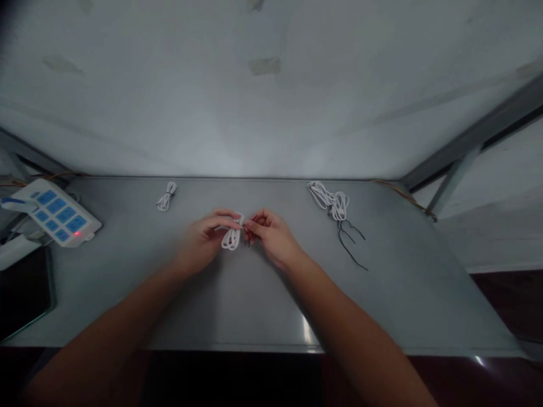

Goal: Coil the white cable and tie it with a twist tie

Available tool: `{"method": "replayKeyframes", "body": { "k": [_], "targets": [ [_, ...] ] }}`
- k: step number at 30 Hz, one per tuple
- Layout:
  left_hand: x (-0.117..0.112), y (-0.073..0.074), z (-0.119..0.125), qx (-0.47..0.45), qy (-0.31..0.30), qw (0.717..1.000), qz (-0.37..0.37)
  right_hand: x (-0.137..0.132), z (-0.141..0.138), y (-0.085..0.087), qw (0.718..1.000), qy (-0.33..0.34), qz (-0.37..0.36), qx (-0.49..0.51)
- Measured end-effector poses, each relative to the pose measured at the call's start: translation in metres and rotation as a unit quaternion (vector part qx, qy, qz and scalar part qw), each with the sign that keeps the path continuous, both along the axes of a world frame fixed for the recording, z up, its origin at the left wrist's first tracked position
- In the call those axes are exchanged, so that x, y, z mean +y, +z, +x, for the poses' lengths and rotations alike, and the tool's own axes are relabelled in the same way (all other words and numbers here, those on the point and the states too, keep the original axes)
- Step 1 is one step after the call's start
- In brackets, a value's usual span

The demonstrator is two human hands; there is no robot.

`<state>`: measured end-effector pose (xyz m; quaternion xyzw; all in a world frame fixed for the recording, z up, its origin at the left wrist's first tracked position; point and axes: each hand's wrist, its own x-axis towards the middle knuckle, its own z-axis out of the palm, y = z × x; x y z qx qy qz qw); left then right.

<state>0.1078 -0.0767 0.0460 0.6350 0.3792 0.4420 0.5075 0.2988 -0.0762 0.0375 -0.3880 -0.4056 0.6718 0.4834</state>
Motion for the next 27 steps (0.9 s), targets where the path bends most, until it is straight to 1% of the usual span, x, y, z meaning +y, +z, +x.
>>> {"method": "replayKeyframes", "body": {
  "k": [1,3,6,8,10,12,14,16,17,20,23,27],
  "targets": [
    [-0.001,0.0,0.0,0.003,0.007,1.0,0.001,0.0,0.001,0.0,1.0,0.001,-0.011,0.011],
    [-0.001,-0.003,0.0,-0.008,0.014,1.0,-0.021,0.001,0.004,0.001,0.999,-0.004,-0.022,0.025],
    [0.001,-0.009,0.001,-0.061,0.028,0.993,-0.093,0.002,0.005,-0.001,0.999,-0.006,-0.018,0.026],
    [0.002,-0.012,0.004,-0.092,0.033,0.984,-0.15,0.002,0.004,-0.001,1.0,0.002,-0.016,0.026],
    [0.004,-0.014,0.006,-0.121,0.037,0.974,-0.188,0.001,0.002,-0.001,0.999,0.008,-0.019,0.032],
    [0.004,-0.014,0.008,-0.146,0.024,0.967,-0.208,0.0,0.0,0.0,0.999,0.006,-0.024,0.039],
    [0.005,-0.013,0.007,-0.143,-0.015,0.965,-0.218,0.0,-0.001,0.001,0.999,0.002,-0.024,0.04],
    [0.006,-0.011,0.005,-0.111,-0.049,0.969,-0.214,0.0,0.0,0.002,0.999,-0.002,-0.02,0.036],
    [0.007,-0.011,0.004,-0.092,-0.052,0.973,-0.206,0.0,0.0,0.002,0.999,-0.002,-0.018,0.034],
    [0.007,-0.009,0.002,-0.057,-0.021,0.982,-0.179,0.0,0.0,0.002,0.999,-0.005,-0.018,0.036],
    [0.005,-0.008,0.002,-0.062,0.001,0.986,-0.152,0.0,0.001,-0.001,0.999,0.004,-0.04,0.032],
    [0.001,-0.006,0.002,-0.063,0.008,0.996,-0.062,0.002,0.003,-0.005,0.997,0.015,-0.067,0.037]
  ]
}}
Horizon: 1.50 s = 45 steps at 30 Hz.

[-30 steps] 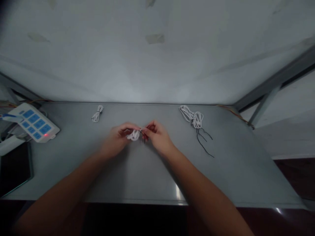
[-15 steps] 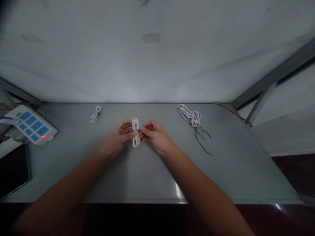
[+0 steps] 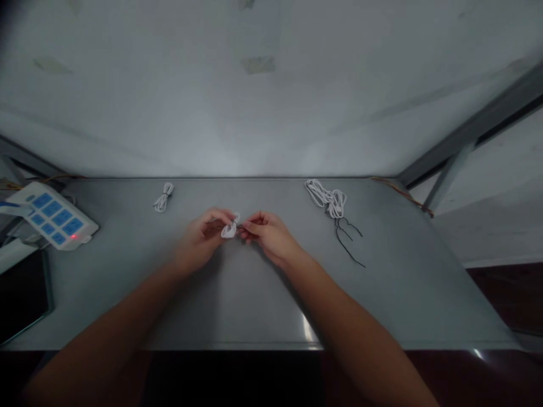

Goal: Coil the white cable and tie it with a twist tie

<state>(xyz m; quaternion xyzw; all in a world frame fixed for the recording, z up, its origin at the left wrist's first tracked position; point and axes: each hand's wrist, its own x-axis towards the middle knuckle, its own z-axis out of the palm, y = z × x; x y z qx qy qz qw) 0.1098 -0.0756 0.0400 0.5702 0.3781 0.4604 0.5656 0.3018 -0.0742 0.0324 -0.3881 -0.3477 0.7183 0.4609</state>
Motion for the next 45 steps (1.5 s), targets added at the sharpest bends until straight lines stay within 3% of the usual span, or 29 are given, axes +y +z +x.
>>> {"method": "replayKeyframes", "body": {
  "k": [3,8,13,16,20,25,28,31,34,38,41,43,45],
  "targets": [
    [-0.001,0.001,-0.003,0.03,0.006,0.999,0.039,0.003,0.002,-0.002,1.0,-0.006,0.0,0.003],
    [0.0,-0.003,0.0,0.082,0.044,0.995,0.021,0.003,0.003,0.0,1.0,-0.001,0.018,-0.012],
    [-0.001,-0.01,0.006,-0.026,0.032,0.999,-0.014,0.002,0.004,0.002,0.999,0.023,-0.017,0.026],
    [0.001,-0.012,0.005,-0.023,0.011,1.0,-0.008,0.005,0.006,0.0,0.997,0.041,-0.047,0.051],
    [0.004,-0.013,0.002,0.089,0.013,0.993,0.071,0.009,0.008,-0.008,0.994,0.027,-0.088,0.062],
    [0.008,-0.013,-0.002,0.242,0.094,0.943,0.209,0.012,0.008,-0.013,0.995,0.003,-0.087,0.044],
    [0.009,-0.018,-0.002,0.212,0.092,0.958,0.173,0.012,0.007,-0.013,0.997,-0.017,-0.06,0.041],
    [0.011,-0.023,0.002,0.094,0.055,0.993,0.036,0.013,0.006,-0.017,0.998,-0.045,-0.018,0.033],
    [0.011,-0.028,0.007,0.002,0.048,0.996,-0.071,0.016,0.004,-0.024,0.998,-0.065,0.014,0.019],
    [0.012,-0.032,0.01,0.022,0.05,0.997,-0.05,0.023,0.002,-0.035,0.991,-0.108,0.07,-0.02],
    [0.016,-0.034,0.005,0.065,0.057,0.996,-0.013,0.031,0.008,-0.04,0.974,-0.114,0.161,-0.108],
    [0.022,-0.037,-0.002,0.108,0.072,0.991,0.012,0.035,0.017,-0.041,0.947,-0.106,0.223,-0.205],
    [0.03,-0.039,-0.012,0.167,0.099,0.979,0.055,0.037,0.027,-0.04,0.895,-0.104,0.275,-0.336]
  ]
}}
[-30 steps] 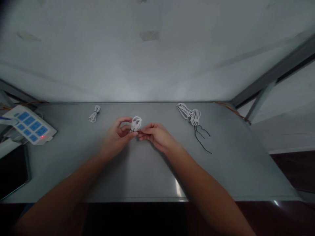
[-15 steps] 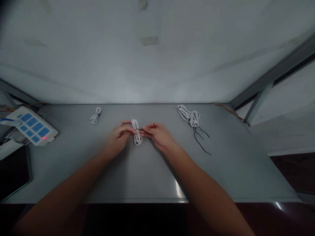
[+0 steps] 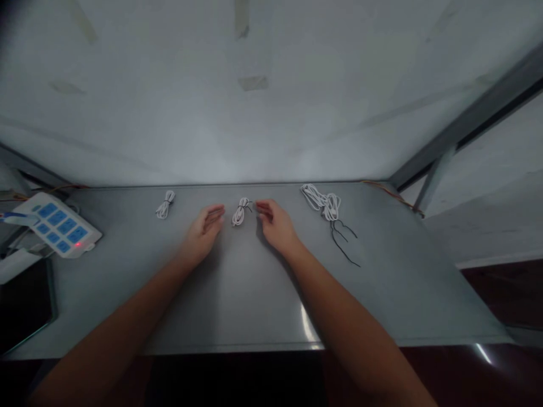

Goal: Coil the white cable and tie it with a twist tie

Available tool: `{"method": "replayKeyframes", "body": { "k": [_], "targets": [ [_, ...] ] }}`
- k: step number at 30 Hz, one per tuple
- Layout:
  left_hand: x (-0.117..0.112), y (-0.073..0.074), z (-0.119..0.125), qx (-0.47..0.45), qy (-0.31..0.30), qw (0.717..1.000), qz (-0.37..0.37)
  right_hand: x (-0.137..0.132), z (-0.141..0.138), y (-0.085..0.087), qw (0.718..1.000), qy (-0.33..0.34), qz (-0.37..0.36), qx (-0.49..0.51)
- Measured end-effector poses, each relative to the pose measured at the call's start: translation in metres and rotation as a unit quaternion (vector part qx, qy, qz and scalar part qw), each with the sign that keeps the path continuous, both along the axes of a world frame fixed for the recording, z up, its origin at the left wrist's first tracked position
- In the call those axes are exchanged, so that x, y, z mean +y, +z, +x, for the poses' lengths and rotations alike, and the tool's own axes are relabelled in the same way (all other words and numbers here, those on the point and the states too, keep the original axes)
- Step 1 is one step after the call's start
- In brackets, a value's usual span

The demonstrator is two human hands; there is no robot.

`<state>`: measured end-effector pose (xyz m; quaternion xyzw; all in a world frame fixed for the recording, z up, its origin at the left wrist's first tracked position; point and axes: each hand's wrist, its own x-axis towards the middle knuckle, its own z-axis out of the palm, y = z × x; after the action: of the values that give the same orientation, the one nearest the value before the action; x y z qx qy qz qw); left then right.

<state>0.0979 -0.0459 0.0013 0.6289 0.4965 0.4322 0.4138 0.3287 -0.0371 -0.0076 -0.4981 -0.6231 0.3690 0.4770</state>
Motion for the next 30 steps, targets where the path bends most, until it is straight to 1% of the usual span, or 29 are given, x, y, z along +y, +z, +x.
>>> {"method": "replayKeyframes", "body": {
  "k": [1,2,4,5,7,9,11,13,21,30],
  "targets": [
    [0.004,-0.001,-0.006,0.045,0.012,0.998,0.033,0.001,0.004,0.0,0.997,-0.013,0.021,-0.077],
    [0.009,-0.002,-0.011,0.1,0.018,0.992,0.071,0.001,0.008,0.001,0.988,-0.023,0.038,-0.151],
    [0.017,-0.004,-0.021,0.222,0.019,0.965,0.139,0.0,0.012,0.001,0.957,-0.032,0.056,-0.282],
    [0.02,-0.006,-0.025,0.276,0.017,0.948,0.158,-0.001,0.013,0.001,0.94,-0.034,0.056,-0.335],
    [0.025,-0.008,-0.029,0.361,0.009,0.917,0.167,-0.002,0.011,0.001,0.906,-0.038,0.047,-0.419],
    [0.026,-0.011,-0.03,0.417,-0.002,0.895,0.158,-0.004,0.008,0.002,0.881,-0.038,0.038,-0.469],
    [0.025,-0.012,-0.028,0.447,-0.009,0.882,0.15,-0.006,0.006,0.002,0.87,-0.035,0.034,-0.491],
    [0.024,-0.011,-0.027,0.458,-0.013,0.876,0.15,-0.007,0.005,0.003,0.866,-0.034,0.03,-0.497],
    [0.022,-0.013,-0.027,0.443,-0.006,0.883,0.158,-0.007,0.007,0.003,0.865,-0.033,0.028,-0.499],
    [0.021,-0.011,-0.025,0.465,-0.009,0.872,0.152,-0.006,0.006,0.004,0.864,-0.032,0.018,-0.502]
  ]
}}
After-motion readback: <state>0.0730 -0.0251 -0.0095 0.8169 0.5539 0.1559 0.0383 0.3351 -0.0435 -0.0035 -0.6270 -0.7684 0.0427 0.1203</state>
